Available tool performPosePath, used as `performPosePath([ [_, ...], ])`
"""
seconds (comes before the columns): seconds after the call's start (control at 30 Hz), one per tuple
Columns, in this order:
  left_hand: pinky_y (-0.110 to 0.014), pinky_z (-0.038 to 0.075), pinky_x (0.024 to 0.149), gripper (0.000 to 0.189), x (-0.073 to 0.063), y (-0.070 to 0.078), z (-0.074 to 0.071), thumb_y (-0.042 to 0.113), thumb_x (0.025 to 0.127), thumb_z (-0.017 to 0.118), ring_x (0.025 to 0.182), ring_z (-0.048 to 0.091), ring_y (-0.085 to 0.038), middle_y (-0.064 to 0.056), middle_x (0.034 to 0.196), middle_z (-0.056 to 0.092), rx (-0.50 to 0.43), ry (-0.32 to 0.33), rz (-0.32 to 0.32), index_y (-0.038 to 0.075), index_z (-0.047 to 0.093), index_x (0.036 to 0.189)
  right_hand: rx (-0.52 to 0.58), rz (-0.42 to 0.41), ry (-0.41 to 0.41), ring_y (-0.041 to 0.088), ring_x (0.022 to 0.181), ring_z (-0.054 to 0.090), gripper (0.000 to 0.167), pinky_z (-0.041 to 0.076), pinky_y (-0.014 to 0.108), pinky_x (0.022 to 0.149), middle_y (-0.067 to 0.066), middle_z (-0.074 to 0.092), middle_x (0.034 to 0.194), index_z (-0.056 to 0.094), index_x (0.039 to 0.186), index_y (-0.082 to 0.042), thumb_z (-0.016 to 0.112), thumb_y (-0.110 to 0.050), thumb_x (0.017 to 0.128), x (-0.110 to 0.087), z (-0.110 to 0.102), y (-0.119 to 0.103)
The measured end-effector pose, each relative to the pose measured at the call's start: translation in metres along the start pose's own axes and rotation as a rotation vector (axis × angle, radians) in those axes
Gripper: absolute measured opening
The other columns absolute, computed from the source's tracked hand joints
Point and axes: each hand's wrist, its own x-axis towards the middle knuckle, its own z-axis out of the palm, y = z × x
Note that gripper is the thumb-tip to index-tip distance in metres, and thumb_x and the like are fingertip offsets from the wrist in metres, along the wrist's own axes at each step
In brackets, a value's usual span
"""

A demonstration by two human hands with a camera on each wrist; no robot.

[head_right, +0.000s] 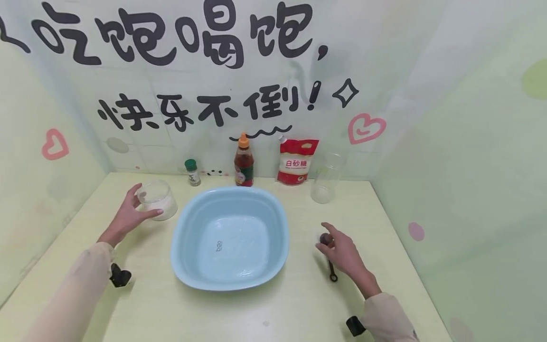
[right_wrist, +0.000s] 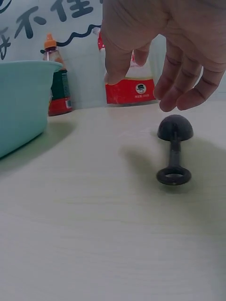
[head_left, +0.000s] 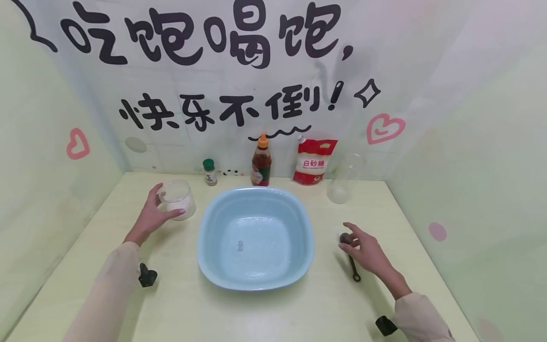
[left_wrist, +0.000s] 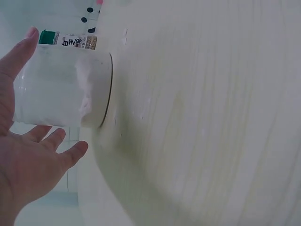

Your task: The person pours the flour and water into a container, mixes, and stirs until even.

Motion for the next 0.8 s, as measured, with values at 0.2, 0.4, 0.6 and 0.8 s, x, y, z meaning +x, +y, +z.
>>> performPosePath([
  [0.2,-0.071,0.021,0.114,0.124,0.003,-0.001,0.009,0.037,0.081,0.084,0.151,0.01,-0.051,-0.027,0.166,0.003,-0.033,0.08,-0.003,0.018,-0.01,0.16,0.022,-0.028,-0.031,0.021,0.085,0.068,0.057,0.054,0.037,0.072,0.017,0.071,0.104,0.047,0.144,-0.004,0.07,-0.015,0.093,0.006,0.008,-0.022],
  [0.4,-0.068,0.019,0.117,0.124,0.007,-0.001,0.018,0.038,0.079,0.085,0.15,0.015,-0.049,-0.026,0.165,0.009,-0.079,0.141,-0.023,0.021,-0.007,0.16,0.109,-0.037,-0.108,0.025,0.095,0.069,0.058,0.058,0.039,0.077,0.019,0.069,0.114,0.045,0.147,-0.008,0.068,-0.022,0.095,0.01,0.015,-0.045],
  [0.6,-0.064,0.019,0.12,0.122,0.008,-0.001,0.024,0.036,0.08,0.085,0.15,0.016,-0.045,-0.022,0.166,0.009,-0.122,0.2,-0.033,0.022,-0.005,0.16,0.152,-0.083,-0.127,0.025,0.098,0.07,0.056,0.059,0.034,0.078,0.014,0.071,0.11,0.043,0.149,-0.009,0.063,-0.013,0.097,0.014,0.021,-0.06],
  [0.8,-0.062,0.018,0.121,0.119,0.008,0.0,0.031,0.032,0.08,0.085,0.151,0.016,-0.043,-0.019,0.167,0.009,-0.152,0.236,-0.056,0.024,-0.003,0.16,0.299,-0.056,-0.212,0.026,0.101,0.069,0.057,0.057,0.031,0.076,0.018,0.07,0.114,0.037,0.153,-0.005,0.053,-0.002,0.097,0.017,0.022,-0.069],
])
